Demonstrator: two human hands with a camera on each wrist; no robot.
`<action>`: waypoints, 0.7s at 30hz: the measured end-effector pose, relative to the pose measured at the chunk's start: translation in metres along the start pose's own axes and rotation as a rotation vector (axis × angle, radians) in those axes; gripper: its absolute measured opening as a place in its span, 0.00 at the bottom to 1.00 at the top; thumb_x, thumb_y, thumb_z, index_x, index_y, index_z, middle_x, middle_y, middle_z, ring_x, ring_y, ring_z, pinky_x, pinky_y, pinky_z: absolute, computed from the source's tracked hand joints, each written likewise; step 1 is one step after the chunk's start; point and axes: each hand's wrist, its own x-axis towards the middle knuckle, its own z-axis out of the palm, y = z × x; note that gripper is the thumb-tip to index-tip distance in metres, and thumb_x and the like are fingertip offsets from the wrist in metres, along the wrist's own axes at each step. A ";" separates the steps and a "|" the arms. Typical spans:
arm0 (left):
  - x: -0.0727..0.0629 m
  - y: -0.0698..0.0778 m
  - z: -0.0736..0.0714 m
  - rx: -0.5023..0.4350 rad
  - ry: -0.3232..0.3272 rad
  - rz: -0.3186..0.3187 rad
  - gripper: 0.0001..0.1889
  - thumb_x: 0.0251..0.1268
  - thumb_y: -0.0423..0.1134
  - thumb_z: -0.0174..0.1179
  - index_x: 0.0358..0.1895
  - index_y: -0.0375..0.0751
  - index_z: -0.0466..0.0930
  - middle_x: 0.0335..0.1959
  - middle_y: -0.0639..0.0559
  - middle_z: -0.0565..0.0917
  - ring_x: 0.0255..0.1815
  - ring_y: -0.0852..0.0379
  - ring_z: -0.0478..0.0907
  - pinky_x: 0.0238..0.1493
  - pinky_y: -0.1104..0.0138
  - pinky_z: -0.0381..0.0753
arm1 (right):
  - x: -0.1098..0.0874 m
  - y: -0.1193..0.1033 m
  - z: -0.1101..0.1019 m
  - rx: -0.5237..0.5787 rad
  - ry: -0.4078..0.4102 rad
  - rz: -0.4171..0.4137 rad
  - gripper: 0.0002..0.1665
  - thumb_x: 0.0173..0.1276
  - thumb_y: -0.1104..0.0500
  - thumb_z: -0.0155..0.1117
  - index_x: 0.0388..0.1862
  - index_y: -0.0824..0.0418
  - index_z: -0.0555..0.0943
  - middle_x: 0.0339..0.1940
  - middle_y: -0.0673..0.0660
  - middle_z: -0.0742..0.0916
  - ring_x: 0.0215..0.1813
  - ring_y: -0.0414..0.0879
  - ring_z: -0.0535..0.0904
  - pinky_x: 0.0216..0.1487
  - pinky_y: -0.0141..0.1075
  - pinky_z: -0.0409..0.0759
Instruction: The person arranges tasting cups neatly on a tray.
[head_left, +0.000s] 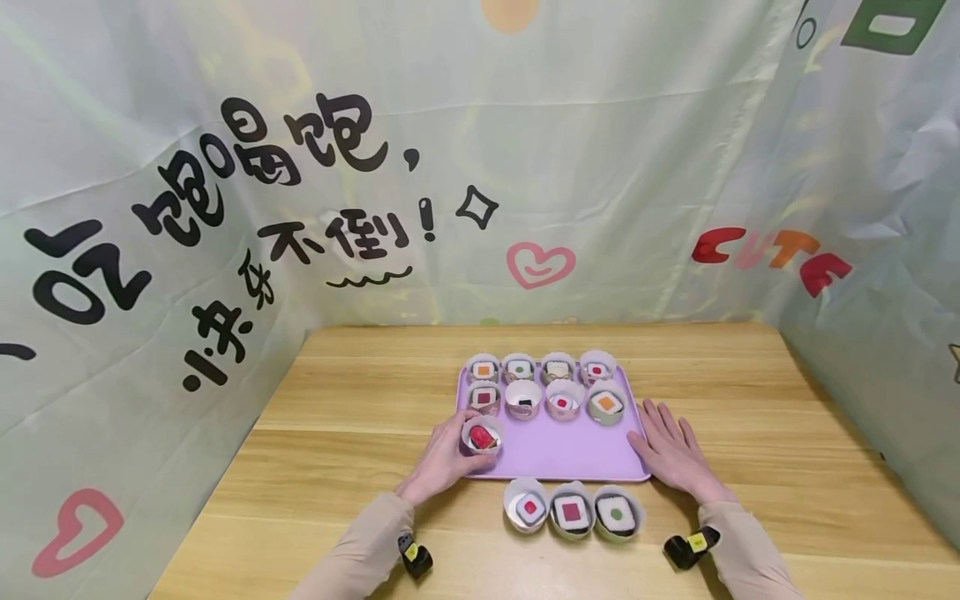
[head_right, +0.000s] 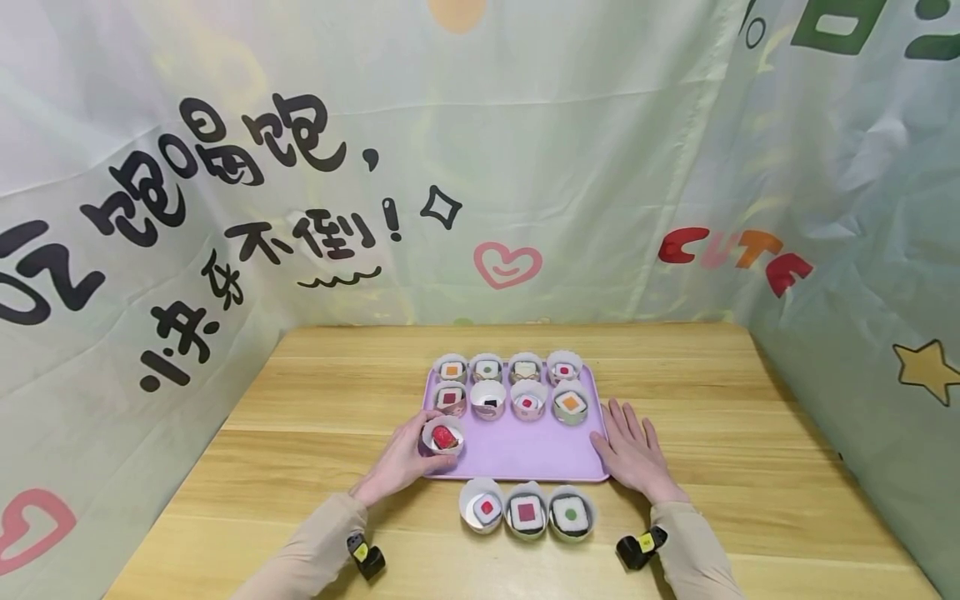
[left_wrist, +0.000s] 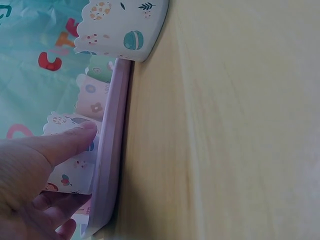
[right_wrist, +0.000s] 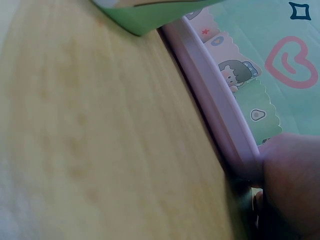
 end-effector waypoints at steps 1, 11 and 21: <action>0.000 0.000 0.000 0.003 0.003 0.006 0.33 0.53 0.42 0.76 0.62 0.42 0.72 0.58 0.45 0.83 0.58 0.49 0.82 0.62 0.55 0.81 | 0.000 0.000 0.000 0.000 -0.002 0.002 0.43 0.81 0.43 0.43 0.80 0.73 0.52 0.82 0.74 0.51 0.82 0.73 0.41 0.78 0.68 0.33; 0.000 -0.003 0.001 0.025 0.039 0.032 0.32 0.52 0.42 0.77 0.60 0.41 0.74 0.56 0.44 0.86 0.57 0.48 0.83 0.63 0.52 0.80 | 0.000 0.000 0.001 0.007 0.004 -0.002 0.43 0.81 0.43 0.43 0.79 0.73 0.52 0.82 0.74 0.51 0.82 0.73 0.40 0.77 0.68 0.33; -0.001 -0.005 0.002 0.028 0.054 0.037 0.33 0.52 0.40 0.77 0.60 0.40 0.72 0.55 0.43 0.86 0.56 0.48 0.84 0.62 0.54 0.80 | 0.000 0.001 0.002 0.006 0.003 0.000 0.43 0.81 0.43 0.43 0.79 0.73 0.51 0.82 0.74 0.51 0.82 0.73 0.40 0.78 0.68 0.32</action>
